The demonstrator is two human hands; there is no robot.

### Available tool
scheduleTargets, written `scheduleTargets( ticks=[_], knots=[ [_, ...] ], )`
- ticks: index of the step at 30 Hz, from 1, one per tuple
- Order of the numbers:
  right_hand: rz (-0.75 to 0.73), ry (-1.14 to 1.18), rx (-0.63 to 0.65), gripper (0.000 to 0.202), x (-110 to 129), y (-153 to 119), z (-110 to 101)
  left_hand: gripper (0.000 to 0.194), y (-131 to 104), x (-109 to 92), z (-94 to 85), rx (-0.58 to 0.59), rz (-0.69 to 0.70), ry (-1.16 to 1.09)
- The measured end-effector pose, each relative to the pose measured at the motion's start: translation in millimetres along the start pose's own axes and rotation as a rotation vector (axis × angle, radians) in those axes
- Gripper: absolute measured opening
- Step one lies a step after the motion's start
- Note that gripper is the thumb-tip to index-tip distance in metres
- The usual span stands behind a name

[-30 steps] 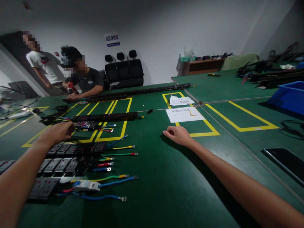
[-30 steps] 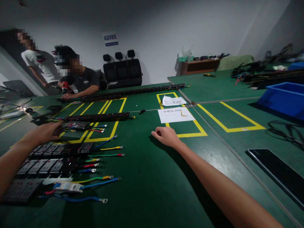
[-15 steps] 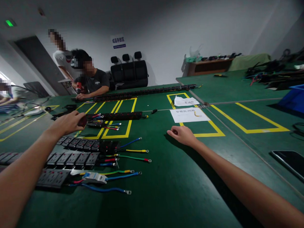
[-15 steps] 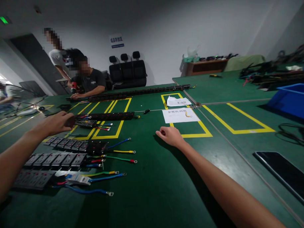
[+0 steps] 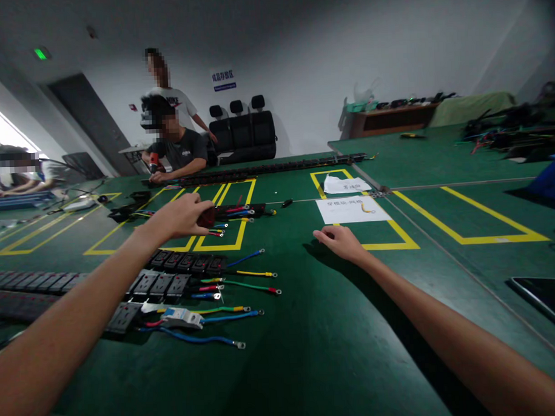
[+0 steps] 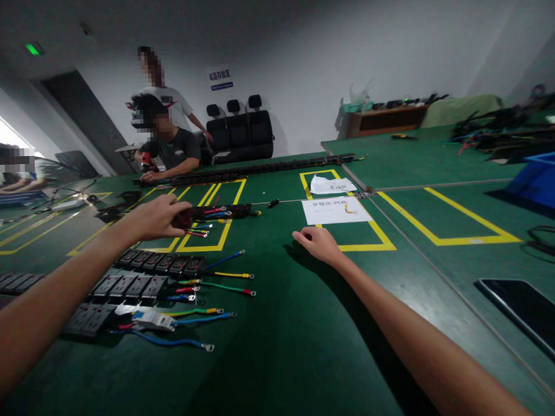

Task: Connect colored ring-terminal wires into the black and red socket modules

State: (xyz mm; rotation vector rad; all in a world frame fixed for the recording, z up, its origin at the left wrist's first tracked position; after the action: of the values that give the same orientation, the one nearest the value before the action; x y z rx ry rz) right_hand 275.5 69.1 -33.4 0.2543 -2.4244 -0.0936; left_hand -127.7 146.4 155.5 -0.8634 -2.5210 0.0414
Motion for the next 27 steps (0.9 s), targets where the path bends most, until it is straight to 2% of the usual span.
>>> scheduleTargets(
  ticks=[2, 4, 6, 8, 11, 14, 18, 21, 22, 24, 26, 27],
  knots=[
    [0.024, 0.144, -0.033, 0.055, -4.7, 1.8, -3.1, 0.063, 14.4, -39.9, -3.2, 0.017, 0.11, -0.027],
    [0.061, 0.312, -0.075, 0.057, -9.6, 2.9, -6.3, 0.055, 26.9, -82.4, -5.7, -0.012, 0.223, -0.074],
    [0.109, 0.523, -0.126, 0.056, -15.0, 3.1, -9.6, 0.049, 38.4, -123.4, -6.7, -0.04, 0.327, -0.122],
    [0.16, 0.749, -0.181, 0.053, -20.7, 2.7, -12.9, 0.051, 49.9, -159.1, -6.2, -0.048, 0.41, -0.146],
    [0.194, 1.001, -0.212, 0.048, -27.4, 2.1, -17.4, 0.066, 68.1, -197.9, -3.0, -0.012, 0.492, -0.206],
    [0.205, 1.138, -0.17, 0.044, -31.6, 1.5, -21.6, 0.078, 84.3, -218.5, 2.3, 0.04, 0.489, -0.267],
    [0.207, 1.263, -0.085, 0.039, -36.6, 0.0, -27.8, 0.079, 89.2, -225.3, 10.2, 0.048, 0.461, -0.326],
    [0.198, 1.329, -0.045, 0.036, -40.2, -0.9, -31.7, 0.086, 75.0, -212.9, 15.8, -0.01, 0.484, -0.446],
    [0.2, 1.343, -0.036, 0.035, -41.0, -1.0, -32.4, 0.085, 67.8, -203.3, 18.5, -0.038, 0.484, -0.484],
    [0.213, 1.366, -0.021, 0.033, -41.8, -0.7, -32.4, 0.068, 51.8, -173.2, 26.6, -0.11, 0.442, -0.582],
    [0.228, 1.399, -0.022, 0.031, -41.7, 0.2, -31.2, 0.049, 35.0, -128.9, 40.3, -0.154, 0.294, -0.625],
    [0.235, 1.419, -0.03, 0.03, -41.4, 0.7, -30.5, 0.045, 26.2, -102.6, 49.1, -0.165, 0.164, -0.606]
  ],
)
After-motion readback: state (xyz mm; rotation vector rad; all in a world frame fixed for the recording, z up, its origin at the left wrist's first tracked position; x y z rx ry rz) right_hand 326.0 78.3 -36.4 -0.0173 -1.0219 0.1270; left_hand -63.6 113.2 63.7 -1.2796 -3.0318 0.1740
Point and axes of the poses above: each hand's wrist, its own y-axis towards the middle knuckle, its own z-axis out of the palm, x = y × z, the point moved 2 cm from there along y, towards the middle knuckle, and after that the axes turned 12 degrees about x, right-handed, at the moved point
